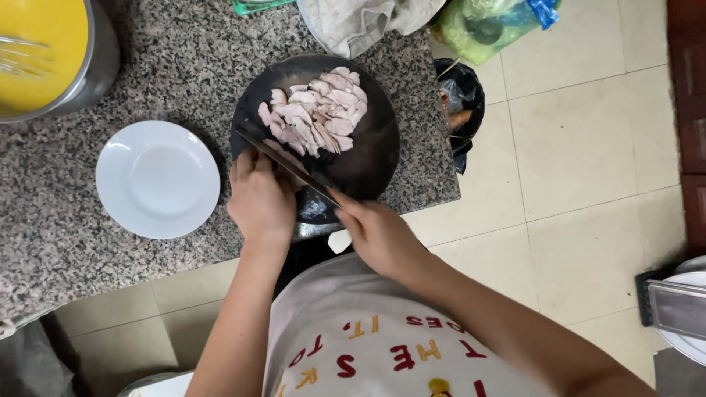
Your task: Cutting cooked pork into thin slices on a wooden cutting board.
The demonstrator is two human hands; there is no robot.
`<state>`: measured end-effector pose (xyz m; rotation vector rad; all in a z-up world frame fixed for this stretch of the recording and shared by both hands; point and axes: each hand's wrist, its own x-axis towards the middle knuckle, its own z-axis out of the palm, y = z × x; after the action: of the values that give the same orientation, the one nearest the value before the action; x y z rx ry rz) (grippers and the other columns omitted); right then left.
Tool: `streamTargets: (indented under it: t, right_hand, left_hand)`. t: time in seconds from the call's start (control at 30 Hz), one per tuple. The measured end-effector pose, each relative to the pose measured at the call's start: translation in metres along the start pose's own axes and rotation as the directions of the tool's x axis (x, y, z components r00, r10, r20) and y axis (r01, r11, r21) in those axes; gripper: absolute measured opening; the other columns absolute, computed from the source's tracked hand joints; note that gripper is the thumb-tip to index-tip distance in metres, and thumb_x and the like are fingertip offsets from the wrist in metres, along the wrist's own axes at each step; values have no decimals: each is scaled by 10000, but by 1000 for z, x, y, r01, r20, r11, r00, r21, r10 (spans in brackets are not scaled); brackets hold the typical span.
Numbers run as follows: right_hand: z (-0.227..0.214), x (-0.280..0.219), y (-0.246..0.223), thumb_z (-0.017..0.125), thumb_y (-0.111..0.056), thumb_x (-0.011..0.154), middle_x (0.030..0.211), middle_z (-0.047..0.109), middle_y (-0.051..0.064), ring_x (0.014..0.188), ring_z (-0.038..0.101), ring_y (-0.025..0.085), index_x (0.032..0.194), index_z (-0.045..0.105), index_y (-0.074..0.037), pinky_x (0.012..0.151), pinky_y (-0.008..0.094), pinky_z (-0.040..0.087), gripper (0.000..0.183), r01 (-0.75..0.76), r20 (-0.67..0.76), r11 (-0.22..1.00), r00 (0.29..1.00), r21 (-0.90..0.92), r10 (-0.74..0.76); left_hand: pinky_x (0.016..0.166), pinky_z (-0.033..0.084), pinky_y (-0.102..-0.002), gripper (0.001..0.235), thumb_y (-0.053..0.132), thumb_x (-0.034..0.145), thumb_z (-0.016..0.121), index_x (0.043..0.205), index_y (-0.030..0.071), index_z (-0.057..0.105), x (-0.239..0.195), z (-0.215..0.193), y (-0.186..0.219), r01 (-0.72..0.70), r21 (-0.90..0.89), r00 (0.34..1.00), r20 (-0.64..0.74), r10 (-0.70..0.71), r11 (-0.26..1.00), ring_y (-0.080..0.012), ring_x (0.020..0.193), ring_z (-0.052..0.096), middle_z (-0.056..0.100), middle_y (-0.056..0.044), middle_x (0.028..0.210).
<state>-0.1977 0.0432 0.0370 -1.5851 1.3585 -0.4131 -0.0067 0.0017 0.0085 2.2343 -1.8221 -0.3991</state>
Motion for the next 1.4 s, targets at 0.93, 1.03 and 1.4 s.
streamTargets:
  t: [0.93,1.03,1.4]
  right_hand:
    - [15,29,7,552,-224,1029,801,634,260,622,610,394,1466,560,-161,644,421,534,441,11,-5,996,1000,83,-10]
    - [3,7,21,541,-241,1027,806,673,234,687,675,366,1451,552,-181,659,429,531,429,-104,74,994,992,24,102]
    - [19,20,19,554,-247,1036,828,685,215,731,678,383,1440,571,-160,675,442,526,413,53,-38,998,998,14,-53]
  left_hand:
    - [856,554,-462,449,148,834,715,1278,80,695,0,-5,-4,-15,-58,1000,26,16,998,-333,1176,620,651,-83,1330]
    - [850,557,-461,444,151,831,709,1270,88,687,2,-4,-3,33,-59,999,39,-31,998,-318,1175,625,653,-66,1335]
    - [840,561,-454,499,158,850,728,1333,51,660,-3,4,-6,-32,-36,999,-20,31,999,-326,1188,619,645,-104,1342]
